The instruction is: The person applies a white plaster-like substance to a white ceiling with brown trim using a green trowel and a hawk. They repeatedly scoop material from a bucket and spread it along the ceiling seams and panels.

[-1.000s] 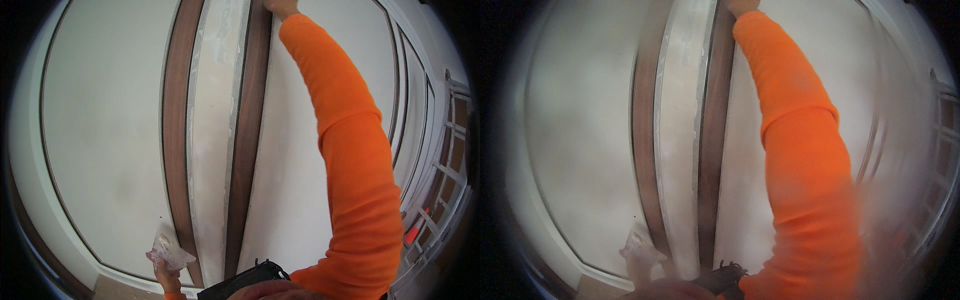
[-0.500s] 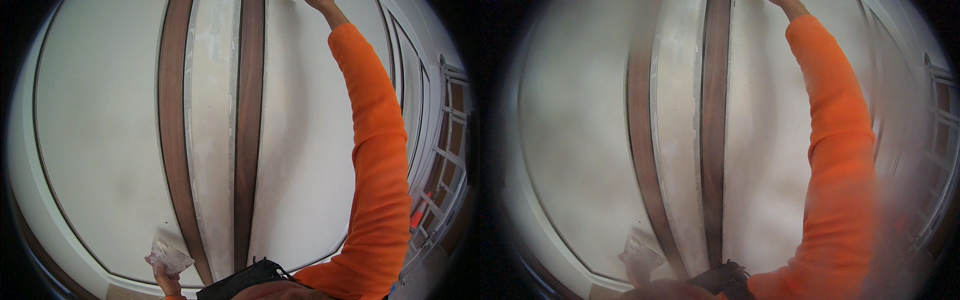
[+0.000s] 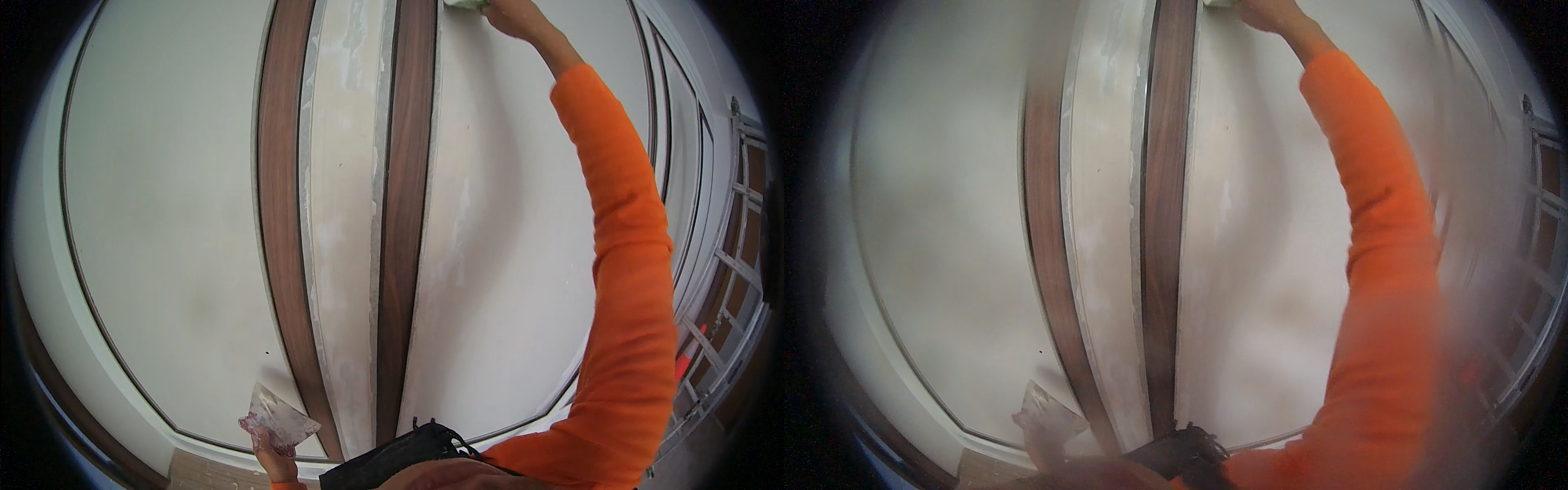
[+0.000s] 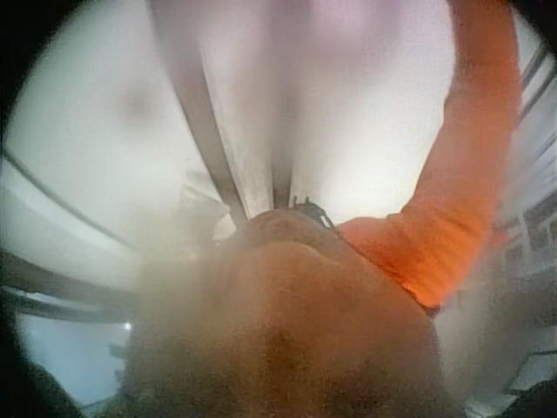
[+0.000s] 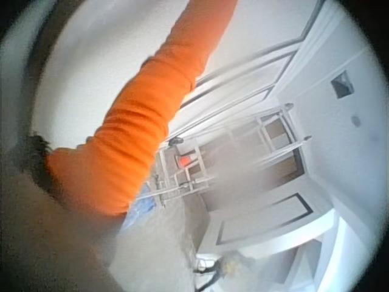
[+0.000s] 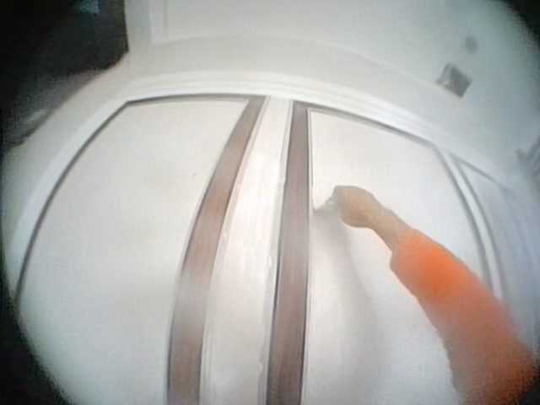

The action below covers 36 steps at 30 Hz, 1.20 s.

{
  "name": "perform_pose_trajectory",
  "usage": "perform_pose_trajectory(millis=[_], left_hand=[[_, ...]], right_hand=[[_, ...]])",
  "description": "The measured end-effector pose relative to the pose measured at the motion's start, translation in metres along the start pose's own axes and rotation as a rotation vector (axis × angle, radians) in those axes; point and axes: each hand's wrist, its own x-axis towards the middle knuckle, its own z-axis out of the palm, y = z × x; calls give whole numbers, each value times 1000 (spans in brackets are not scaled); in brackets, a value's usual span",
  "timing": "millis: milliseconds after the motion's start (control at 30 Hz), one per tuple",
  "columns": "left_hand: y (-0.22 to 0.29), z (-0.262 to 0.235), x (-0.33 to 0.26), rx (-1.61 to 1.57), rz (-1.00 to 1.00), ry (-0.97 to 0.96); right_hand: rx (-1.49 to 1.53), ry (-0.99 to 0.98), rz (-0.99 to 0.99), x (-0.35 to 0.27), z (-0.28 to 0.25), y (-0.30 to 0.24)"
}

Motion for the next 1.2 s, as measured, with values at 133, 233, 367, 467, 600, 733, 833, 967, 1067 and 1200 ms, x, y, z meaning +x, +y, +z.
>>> perform_pose_trajectory(millis=[133,233,367,467,600,733,833,967,1067,1200], left_hand=[[-6,1,1,108,54,-60],[-12,8,3,140,46,-4],[-7,16,-3,146,25,87],[-7,20,-7,183,-11,61],[0,38,-18,211,14,98],[-11,16,-20,281,70,29],[2,65,-50,520,7,194],[-10,12,-24,678,258,50],[-18,17,-30,499,173,18],[-18,4,-25,364,21,-195]], right_hand=[[119,124,11,-28,-38,-7],[-3,319,20,-13,-28,-4],[-22,312,227,7,5,-21],[-67,283,263,26,4,-50],[-67,171,162,42,17,-83],[-77,166,129,35,13,-81],[-2,69,208,7,-30,-37],[18,171,189,-2,-57,34],[-62,248,9,10,-27,77],[-59,135,-35,22,-15,72]])
